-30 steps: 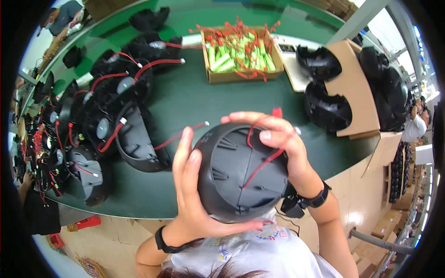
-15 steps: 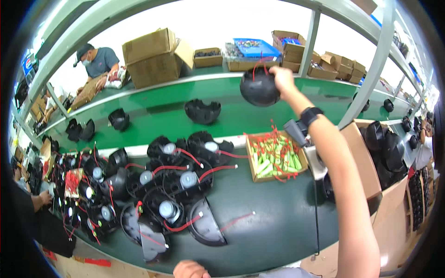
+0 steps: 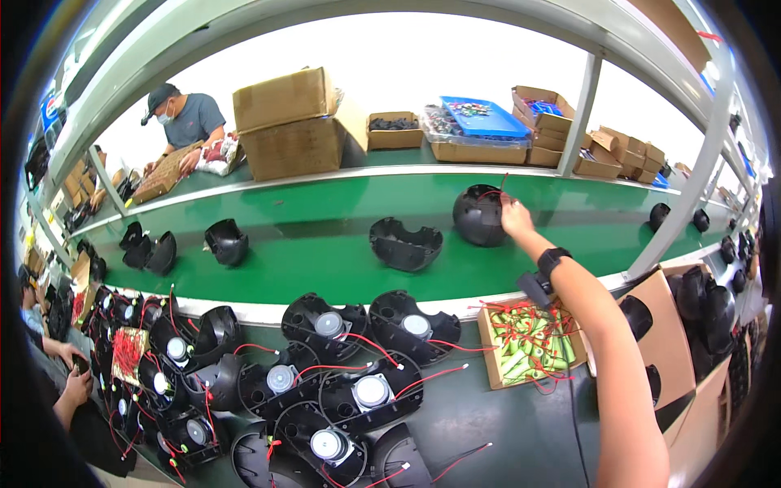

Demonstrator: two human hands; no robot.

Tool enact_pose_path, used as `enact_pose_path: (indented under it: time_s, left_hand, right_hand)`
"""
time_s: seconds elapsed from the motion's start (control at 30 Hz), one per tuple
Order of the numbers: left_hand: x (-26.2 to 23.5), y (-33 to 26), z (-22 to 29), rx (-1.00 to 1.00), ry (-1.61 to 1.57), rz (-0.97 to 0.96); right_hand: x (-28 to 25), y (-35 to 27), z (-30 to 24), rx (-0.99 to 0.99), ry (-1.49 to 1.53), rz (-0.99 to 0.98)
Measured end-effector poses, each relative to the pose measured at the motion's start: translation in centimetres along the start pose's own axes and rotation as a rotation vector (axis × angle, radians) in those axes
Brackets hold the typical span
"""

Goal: Assembling plastic housing components and routing wires for electronic devices.

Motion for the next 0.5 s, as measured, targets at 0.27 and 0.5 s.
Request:
enact_pose_path:
  time_s: [0.27,0.5]
  left_hand:
    - [-0.1,-2.1,-1.3,-0.129,0.034,0.034]
    - [-2.2,-1.3,-2.1,-0.16,-0.057,0.045]
  right_hand:
    - [1.7,-13.0,-16.0,-0.527,-1.072,-0.632]
    - [16.2,-16.7,-20.5,-0.86,-0.604,-0.715]
Point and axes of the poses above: each hand's wrist, its own y-axis towards the middle knuckle, its own x-axis out of the palm, z = x × y, the point moved 8 cm from there along y, towards the middle knuckle, and after that the axes turned 13 degrees about y, right-handed, at the moved point
